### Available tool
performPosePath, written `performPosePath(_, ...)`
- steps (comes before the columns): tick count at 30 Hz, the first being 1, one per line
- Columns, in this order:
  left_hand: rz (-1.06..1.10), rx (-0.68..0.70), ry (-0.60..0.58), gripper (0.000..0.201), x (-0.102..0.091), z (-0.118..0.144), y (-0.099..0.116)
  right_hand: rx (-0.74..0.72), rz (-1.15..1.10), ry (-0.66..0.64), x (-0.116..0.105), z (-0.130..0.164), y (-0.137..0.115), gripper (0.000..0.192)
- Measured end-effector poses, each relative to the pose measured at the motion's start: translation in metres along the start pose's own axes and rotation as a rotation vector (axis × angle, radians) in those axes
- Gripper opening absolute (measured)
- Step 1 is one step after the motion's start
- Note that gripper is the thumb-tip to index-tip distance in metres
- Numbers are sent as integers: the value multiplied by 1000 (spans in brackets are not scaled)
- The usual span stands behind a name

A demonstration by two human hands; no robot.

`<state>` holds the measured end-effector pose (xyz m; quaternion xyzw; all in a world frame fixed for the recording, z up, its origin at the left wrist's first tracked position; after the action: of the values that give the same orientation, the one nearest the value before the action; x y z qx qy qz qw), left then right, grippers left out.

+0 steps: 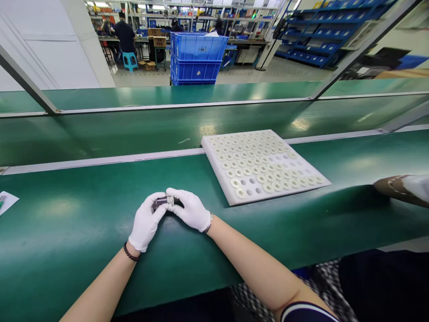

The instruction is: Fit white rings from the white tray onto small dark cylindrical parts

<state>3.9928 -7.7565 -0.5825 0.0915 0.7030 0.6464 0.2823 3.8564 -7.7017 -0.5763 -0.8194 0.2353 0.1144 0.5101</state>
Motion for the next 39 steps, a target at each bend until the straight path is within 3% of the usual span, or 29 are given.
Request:
performPosePath(7,-65,-27,24,25,-2,1,8,-66,6,-189,8,-7,-13,14)
performPosePath(12,-150,-78,106,30,-11,0,3,-53,-13,-83,6,-2,-14,35)
performPosePath(15,-130,-117,221,27,-24,-5,-4,128,-179,-17,4,2,-6,37)
performPosePath(18,-83,-104,308,29,-32,-7,-5,419,-571,68,4,5,7,40)
performPosePath(20,-69,-41,248,37,-27,-6,0,539,-785,121,5,5,11,43)
performPosePath(22,-56,17,125,43,-15,-2,5,592,-861,157,5,3,13,43)
performPosePath(25,-107,15,-10,53,0,3,6,636,-864,148,5,2,14,42)
performPosePath(27,-201,10,-16,54,2,4,5,668,-831,95,8,3,14,42)
performPosePath(31,-308,79,19,35,0,5,9,701,-752,-5,14,9,12,41)
performPosePath(36,-118,-62,50,40,-4,6,4,566,-442,84,4,7,6,27)
performPosePath(39,-139,-81,73,42,-9,3,2,481,-300,194,-14,0,5,27)
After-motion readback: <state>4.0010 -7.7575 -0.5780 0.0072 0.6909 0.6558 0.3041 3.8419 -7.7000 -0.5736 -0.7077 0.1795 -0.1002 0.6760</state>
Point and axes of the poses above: each hand's wrist, its own z-axis away from the middle knuckle, its own x-axis out of the palm, y = z × x, the point moved 6 cm from there along -z, towards the middle knuckle, and after that the axes turned 8 degrees about -z, right-handed, at the moved point
